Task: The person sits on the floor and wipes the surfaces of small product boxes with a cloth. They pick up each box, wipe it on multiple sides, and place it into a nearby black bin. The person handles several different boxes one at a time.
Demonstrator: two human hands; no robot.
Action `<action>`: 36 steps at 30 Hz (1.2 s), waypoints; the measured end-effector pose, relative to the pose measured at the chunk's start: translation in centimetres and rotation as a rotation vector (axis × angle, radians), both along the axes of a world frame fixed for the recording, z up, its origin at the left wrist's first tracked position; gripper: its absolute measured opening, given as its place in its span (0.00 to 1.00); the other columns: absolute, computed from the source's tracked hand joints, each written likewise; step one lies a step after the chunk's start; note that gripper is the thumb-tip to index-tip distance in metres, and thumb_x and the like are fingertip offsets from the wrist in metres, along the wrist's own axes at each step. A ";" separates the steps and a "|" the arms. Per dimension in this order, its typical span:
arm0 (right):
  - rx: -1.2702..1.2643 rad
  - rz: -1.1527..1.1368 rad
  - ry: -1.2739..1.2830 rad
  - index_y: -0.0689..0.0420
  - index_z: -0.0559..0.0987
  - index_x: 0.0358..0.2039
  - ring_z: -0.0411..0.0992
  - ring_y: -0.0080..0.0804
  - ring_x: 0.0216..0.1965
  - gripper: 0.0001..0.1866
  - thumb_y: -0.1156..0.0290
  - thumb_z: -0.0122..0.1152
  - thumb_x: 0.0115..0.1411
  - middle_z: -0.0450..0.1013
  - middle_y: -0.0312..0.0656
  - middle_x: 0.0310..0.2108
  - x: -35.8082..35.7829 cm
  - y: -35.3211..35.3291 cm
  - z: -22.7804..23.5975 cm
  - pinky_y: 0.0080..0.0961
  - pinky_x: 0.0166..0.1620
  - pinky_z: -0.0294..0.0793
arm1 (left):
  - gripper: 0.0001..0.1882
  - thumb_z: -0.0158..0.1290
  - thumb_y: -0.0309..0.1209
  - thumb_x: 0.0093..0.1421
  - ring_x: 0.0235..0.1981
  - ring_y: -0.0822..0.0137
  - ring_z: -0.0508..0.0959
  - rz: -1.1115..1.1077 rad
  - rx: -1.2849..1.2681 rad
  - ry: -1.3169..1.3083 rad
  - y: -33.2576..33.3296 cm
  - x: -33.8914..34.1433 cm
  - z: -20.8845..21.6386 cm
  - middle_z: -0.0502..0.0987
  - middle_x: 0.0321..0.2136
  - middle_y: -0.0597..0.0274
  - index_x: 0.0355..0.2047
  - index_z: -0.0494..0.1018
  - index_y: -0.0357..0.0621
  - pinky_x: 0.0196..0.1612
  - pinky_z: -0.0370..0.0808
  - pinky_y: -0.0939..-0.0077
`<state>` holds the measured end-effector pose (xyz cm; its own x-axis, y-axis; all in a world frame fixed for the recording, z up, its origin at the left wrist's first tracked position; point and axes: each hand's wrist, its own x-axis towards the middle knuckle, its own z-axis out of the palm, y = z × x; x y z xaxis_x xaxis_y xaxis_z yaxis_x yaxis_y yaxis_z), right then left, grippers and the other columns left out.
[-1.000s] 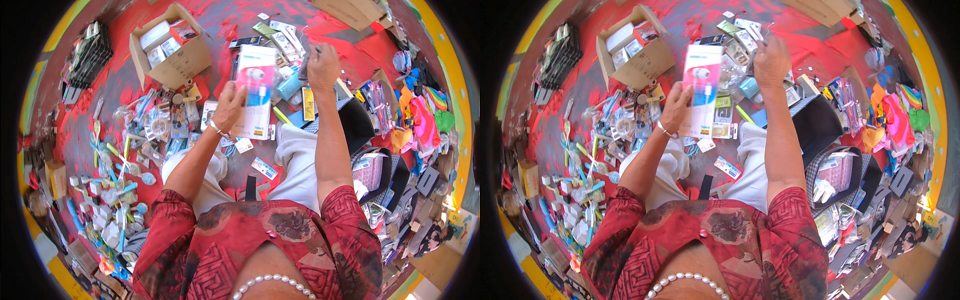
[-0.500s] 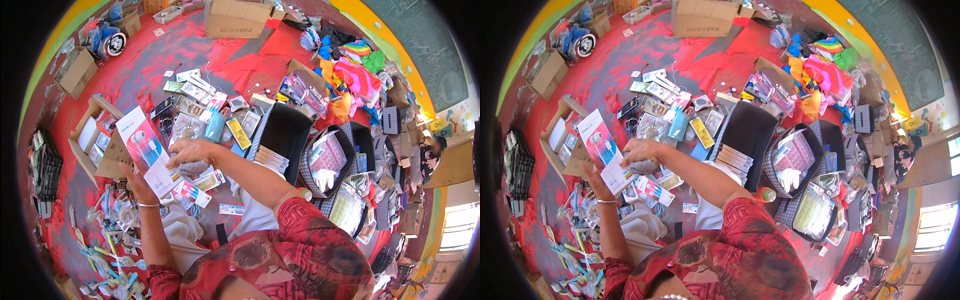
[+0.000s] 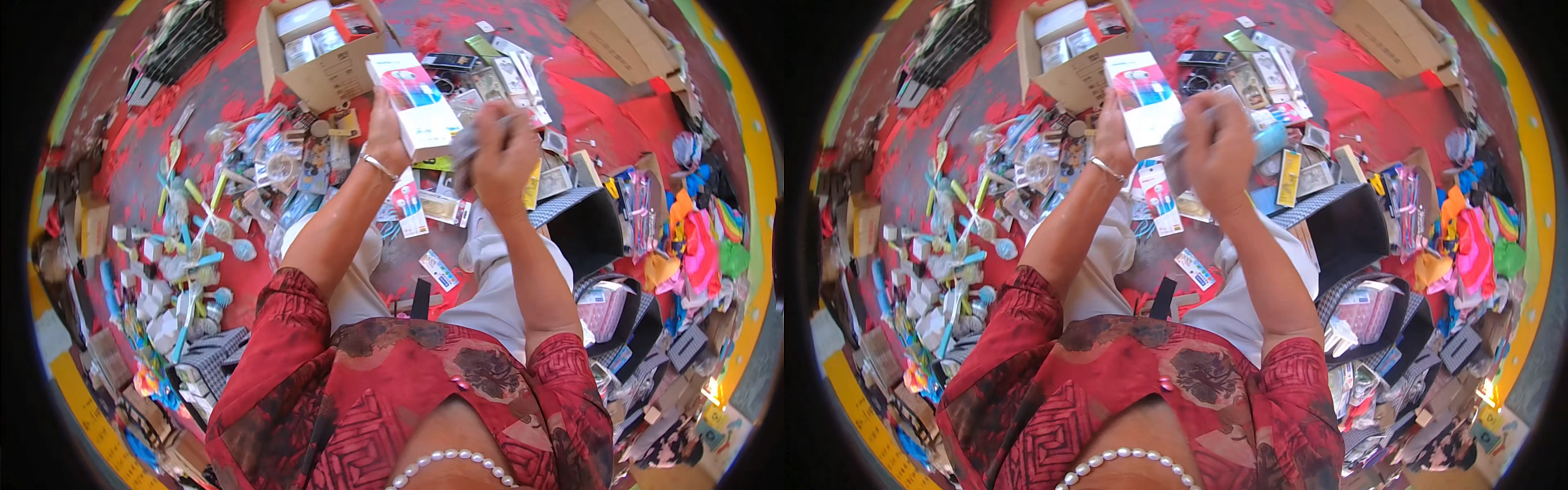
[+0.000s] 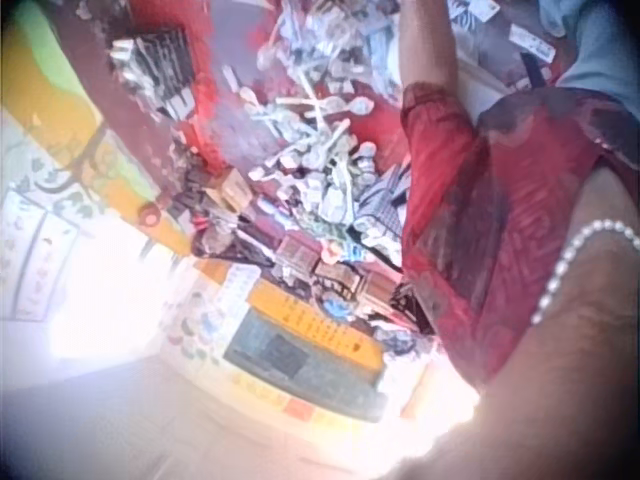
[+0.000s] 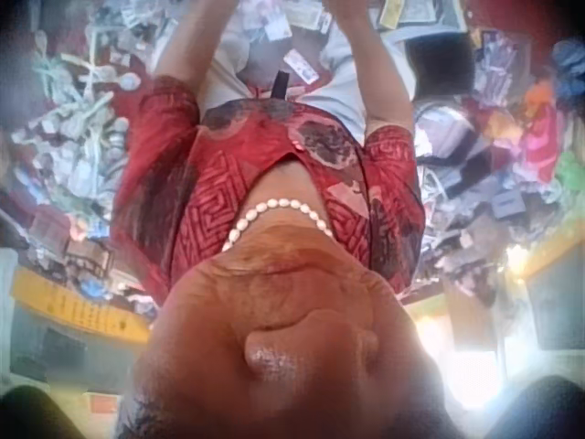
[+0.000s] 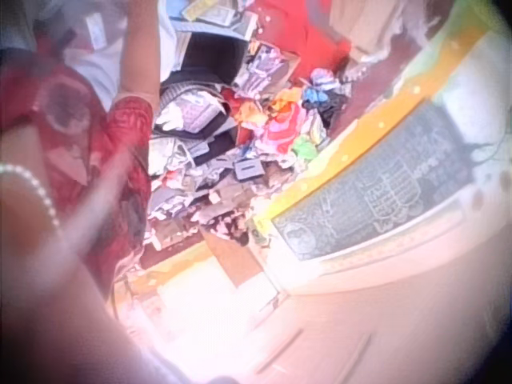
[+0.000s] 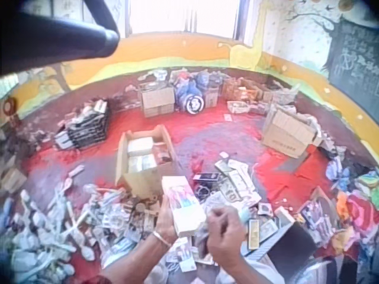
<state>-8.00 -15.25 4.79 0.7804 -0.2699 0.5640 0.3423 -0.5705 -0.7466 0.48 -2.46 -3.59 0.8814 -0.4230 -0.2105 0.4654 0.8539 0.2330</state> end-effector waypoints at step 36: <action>0.714 0.360 1.009 0.62 0.76 0.34 0.67 0.20 0.21 0.26 0.47 0.52 0.58 0.70 0.34 0.22 2.2 -3.0 -4.2 0.19 0.23 0.66 | 0.40 0.31 0.64 0.57 0.46 0.53 0.73 -0.091 0.037 -0.087 1.6 0.8 2.1 0.70 0.47 0.47 0.54 0.60 0.41 0.47 0.72 0.56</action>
<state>-5.80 -18.21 0.59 0.8666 0.0479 -0.4966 -0.4989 0.0672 -0.8641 1.31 -0.86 -1.44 0.8553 -0.4954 -0.1521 0.5173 0.7990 0.3066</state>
